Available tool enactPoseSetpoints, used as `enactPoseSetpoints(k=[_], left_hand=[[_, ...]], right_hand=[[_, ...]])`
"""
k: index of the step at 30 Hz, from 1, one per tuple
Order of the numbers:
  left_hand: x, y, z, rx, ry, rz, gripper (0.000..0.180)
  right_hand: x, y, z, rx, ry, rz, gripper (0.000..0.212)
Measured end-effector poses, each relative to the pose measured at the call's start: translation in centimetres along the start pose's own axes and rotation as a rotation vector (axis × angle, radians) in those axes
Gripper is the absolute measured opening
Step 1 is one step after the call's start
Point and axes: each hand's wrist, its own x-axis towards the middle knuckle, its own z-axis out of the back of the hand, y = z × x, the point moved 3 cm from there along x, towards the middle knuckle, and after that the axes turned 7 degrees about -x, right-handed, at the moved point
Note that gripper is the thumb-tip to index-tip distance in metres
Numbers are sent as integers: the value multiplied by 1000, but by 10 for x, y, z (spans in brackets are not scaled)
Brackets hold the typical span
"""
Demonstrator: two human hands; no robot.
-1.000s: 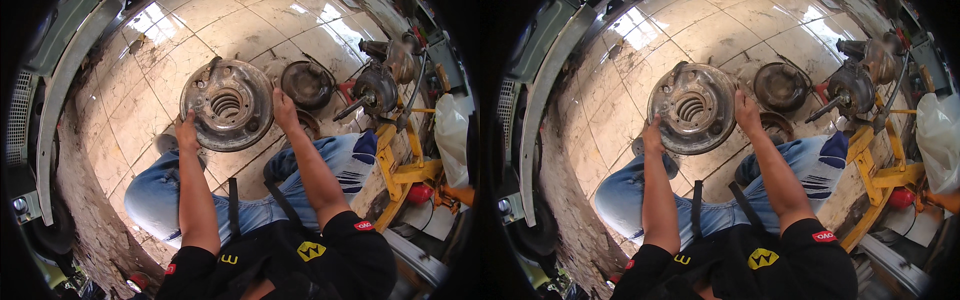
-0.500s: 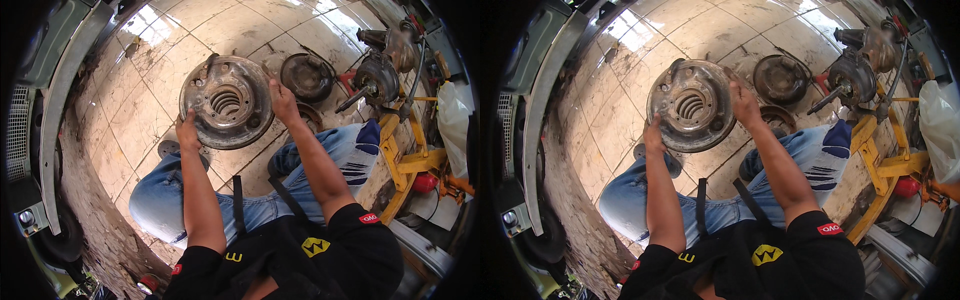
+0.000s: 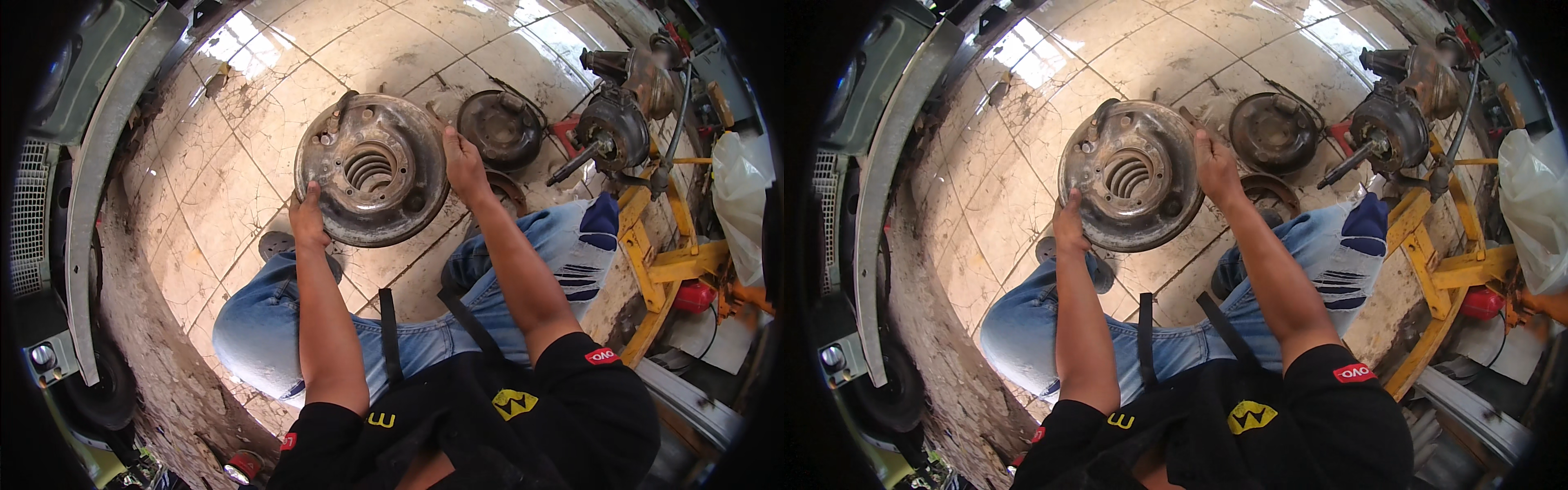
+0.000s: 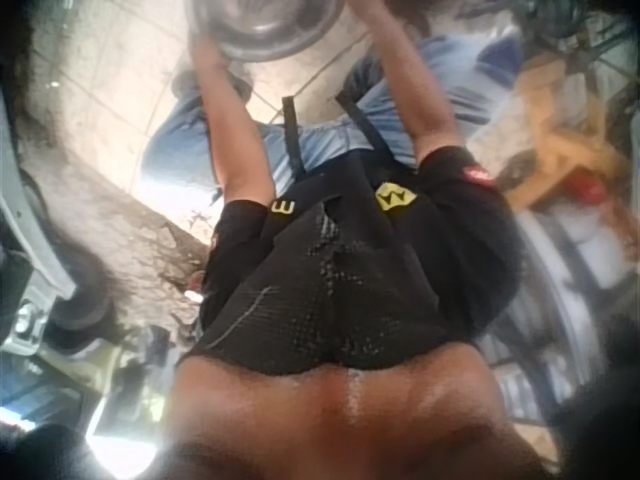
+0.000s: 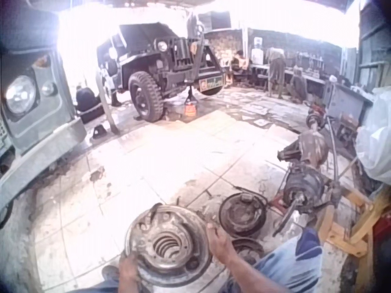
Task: The person sits on the floor and scrubs a brake drum with a wire brush, rotating it to clean the inner and outer surfaces. The person continues scrubbing the same drum repeatedly throughout the clip.
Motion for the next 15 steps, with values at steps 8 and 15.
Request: enactPoseSetpoints(k=[8,15], left_hand=[[1,2,3,20,-42,-30,53],[7,7,5,-21,18,-50,55]], right_hand=[[3,-12,-1,-27,-33,92,53],[6,-15,9,31,-213,-3,59]])
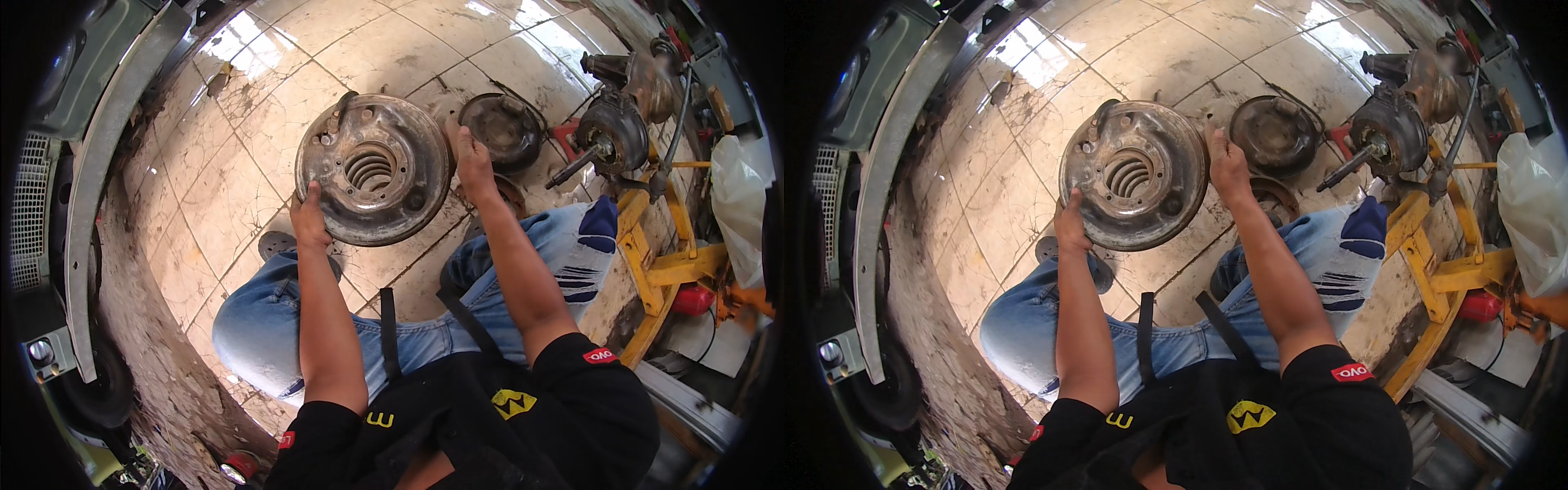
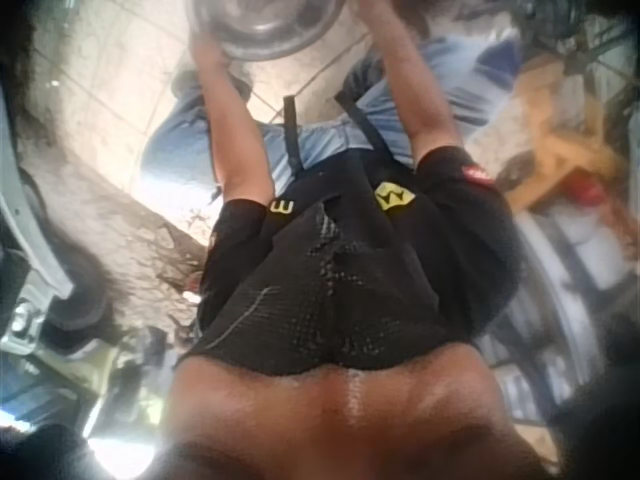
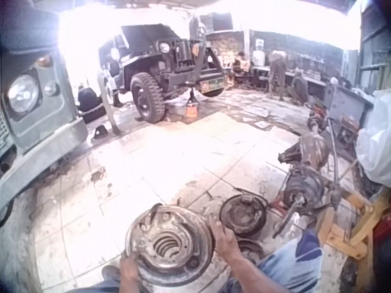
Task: The person sits on the floor and scrubs a brake drum with a wire brush, rotating it to clean the inner and outer surfaces. The person continues scrubbing the same drum repeatedly throughout the clip.
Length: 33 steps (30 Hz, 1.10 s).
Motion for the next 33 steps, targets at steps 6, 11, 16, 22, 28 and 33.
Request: enactPoseSetpoints(k=[6,11,16,22,28,33], left_hand=[[-9,-6,-8,15,-2,12,63],[-10,-12,-8,40,-14,52,56],[0,1,-1,-7,-5,7,50],[-4,-2,-9,-129,-6,32,46],[-4,1,-13,-132,-27,10,45],[11,13,-3,-85,-16,-86,42]], right_hand=[[10,-7,7,269,23,14,57],[10,-1,25,197,44,20,50],[-13,9,1,-421,129,462,51],[-20,-1,-24,-860,118,591,74],[3,8,-30,-905,180,556,77],[-1,0,-31,-860,185,593,76]])
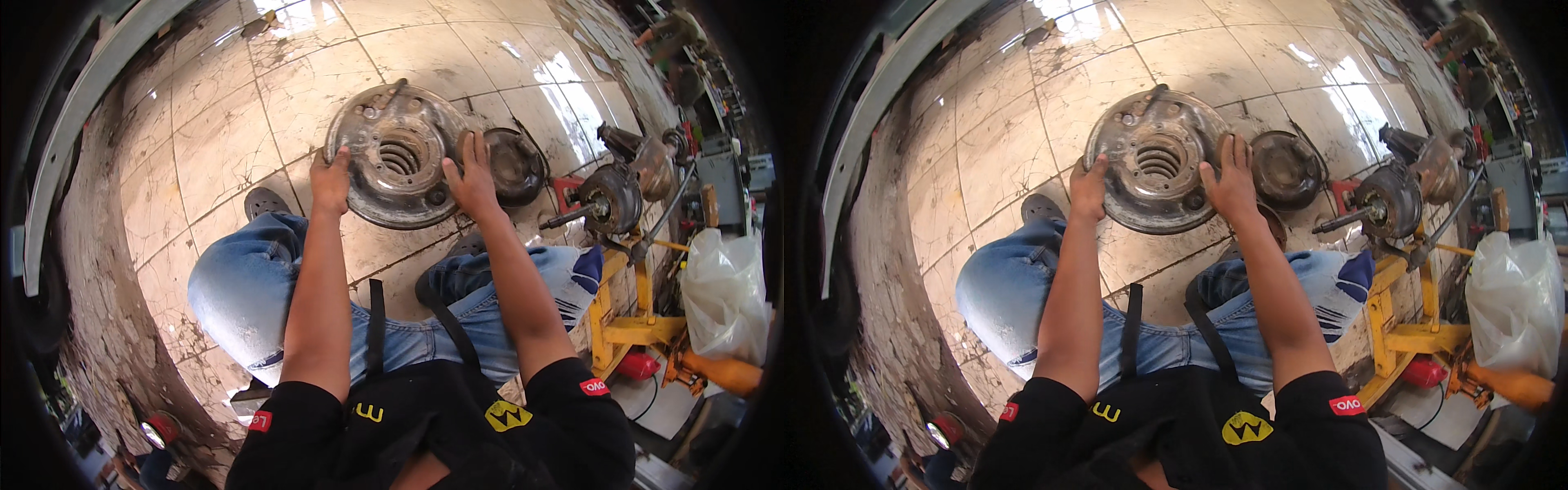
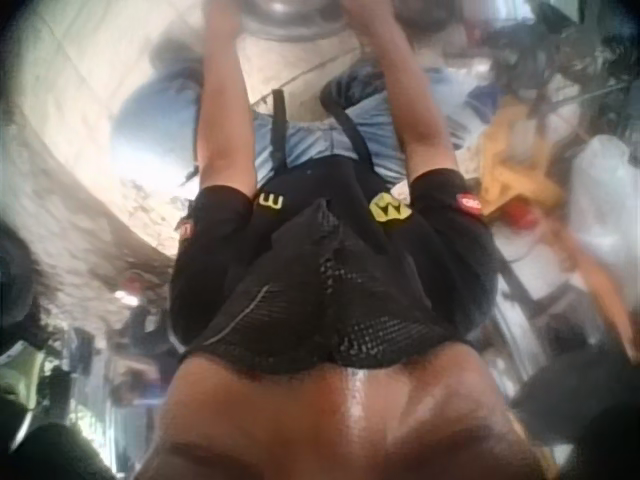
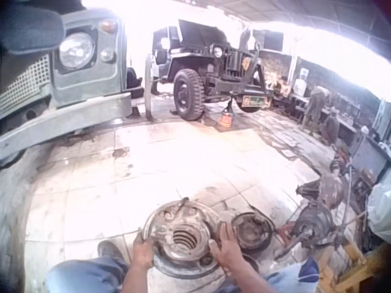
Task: The person sits on the floor and scrubs a brake drum with a wire brush, rotating it to clean the inner and outer surfaces. The person continues scrubbing the same drum repeatedly throughout the clip.
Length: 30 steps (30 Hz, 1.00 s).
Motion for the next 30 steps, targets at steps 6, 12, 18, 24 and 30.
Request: enactPoseSetpoints(k=[6,12,18,24,30], left_hand=[[-20,-21,-11,-36,-42,57,31],[-18,-20,-7,-65,-8,33,35],[-18,-21,-9,-66,-5,15,36],[-20,-22,-8,-102,29,87,42],[-17,-18,-7,-138,-14,94,40]], right_hand=[[-13,3,11,246,-6,-47,53],[-1,48,17,-80,-124,240,52],[33,85,-27,-109,-37,210,54],[18,116,-49,-167,186,431,66],[17,126,-48,-230,148,484,73]])
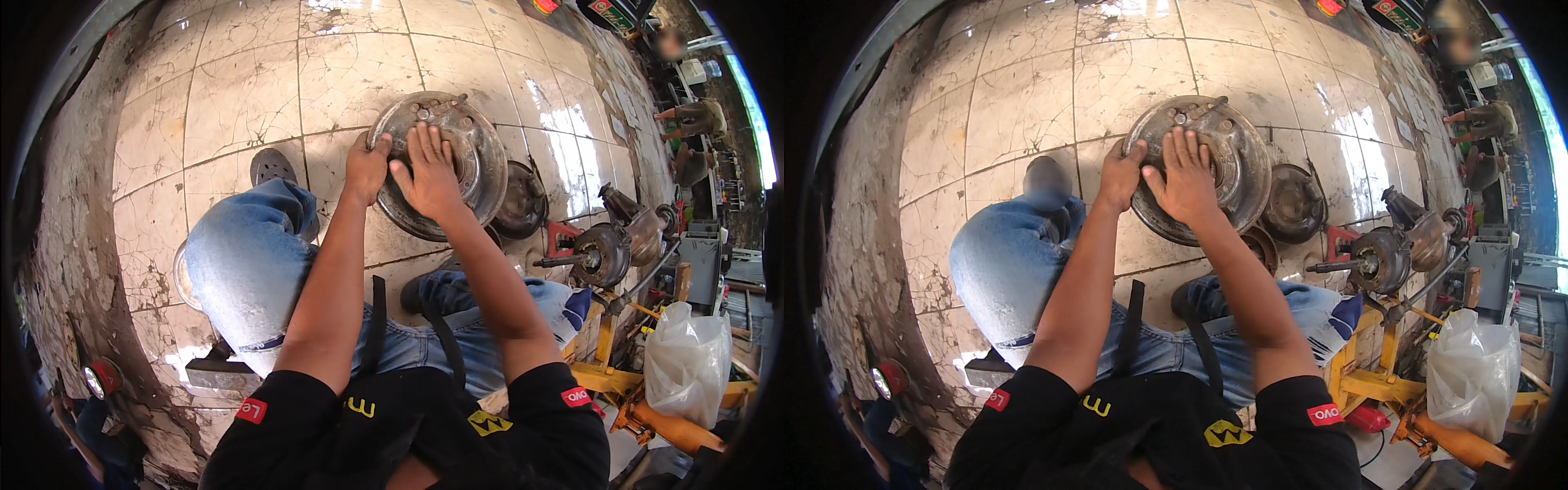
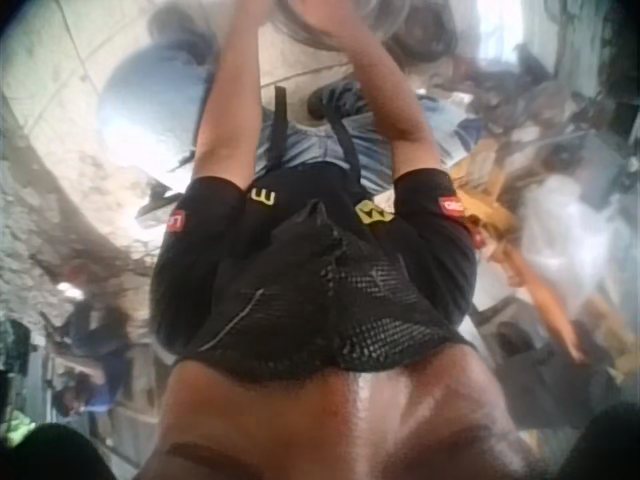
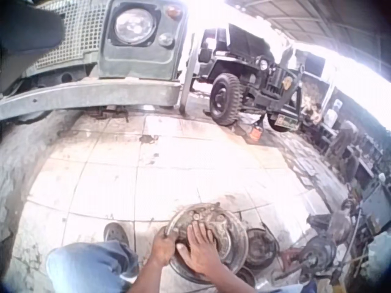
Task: The person sits on the floor and scrubs a brake drum with a wire brush, rotating it to clean the inner and outer surfaces. The person continues scrubbing the same drum repeatedly throughout the clip.
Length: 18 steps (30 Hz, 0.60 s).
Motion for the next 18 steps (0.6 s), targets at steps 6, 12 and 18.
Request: enactPoseSetpoints(k=[6,12,18], left_hand=[[4,5,-2,-49,-44,12,54],[-1,-3,-2,-3,-62,11,54],[1,3,3,-23,-88,4,52]], right_hand=[[8,-20,6,-160,20,-67,74],[10,-23,11,-125,77,-20,74],[4,-11,12,-39,91,92,78]])
